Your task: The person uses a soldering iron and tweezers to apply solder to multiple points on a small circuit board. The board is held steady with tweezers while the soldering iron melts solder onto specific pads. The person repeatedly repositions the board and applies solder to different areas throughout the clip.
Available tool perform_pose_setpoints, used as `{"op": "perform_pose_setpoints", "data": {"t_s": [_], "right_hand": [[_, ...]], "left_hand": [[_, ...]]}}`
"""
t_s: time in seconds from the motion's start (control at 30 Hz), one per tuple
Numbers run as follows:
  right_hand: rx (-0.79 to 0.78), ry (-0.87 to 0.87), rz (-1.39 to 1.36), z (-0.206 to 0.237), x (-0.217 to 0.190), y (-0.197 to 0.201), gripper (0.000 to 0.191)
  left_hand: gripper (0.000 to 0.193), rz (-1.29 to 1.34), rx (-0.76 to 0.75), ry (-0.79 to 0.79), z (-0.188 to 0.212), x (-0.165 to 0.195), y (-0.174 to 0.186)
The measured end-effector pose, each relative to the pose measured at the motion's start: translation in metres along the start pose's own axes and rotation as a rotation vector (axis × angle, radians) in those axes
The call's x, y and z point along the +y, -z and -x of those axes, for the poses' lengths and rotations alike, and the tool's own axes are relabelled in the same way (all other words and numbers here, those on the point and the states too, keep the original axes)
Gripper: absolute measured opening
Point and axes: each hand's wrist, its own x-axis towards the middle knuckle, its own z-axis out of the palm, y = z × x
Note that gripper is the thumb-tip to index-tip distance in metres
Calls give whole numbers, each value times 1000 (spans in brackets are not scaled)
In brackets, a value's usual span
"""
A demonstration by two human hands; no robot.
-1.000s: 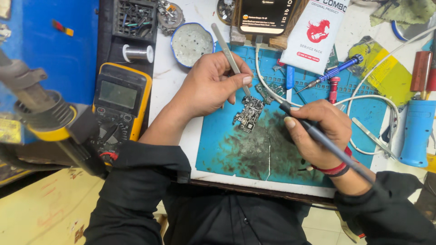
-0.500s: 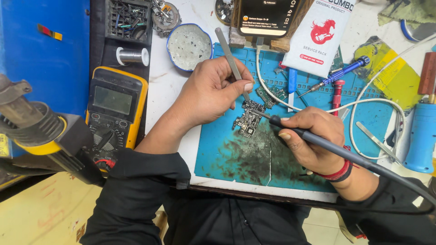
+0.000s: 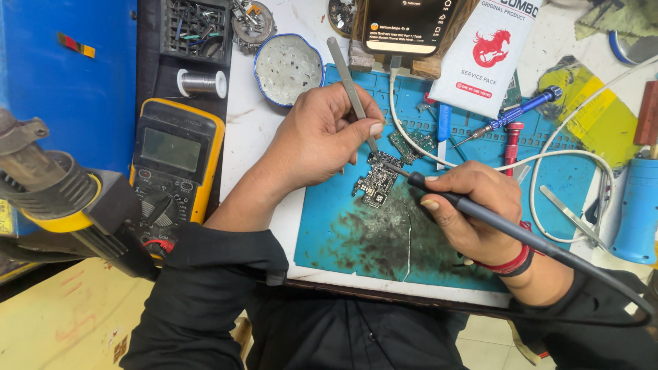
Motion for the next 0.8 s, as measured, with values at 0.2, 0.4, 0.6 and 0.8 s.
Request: {"op": "perform_pose_setpoints", "data": {"t_s": [0.2,0.4,0.6,0.8], "right_hand": [[-9,0,-7,-1,-1,2,22],[-19,-8,-2,-1,-2,2,23],[-12,-13,-2,-1,-2,2,22],[-3,-2,-3,-3,-1,1,22]], "left_hand": [[9,-8,-6,-16,-1,0,-1],[10,-9,0,-15,0,0,0],[9,-14,3,9,0,1,-1],[9,7,-4,8,-1,1,1]]}}
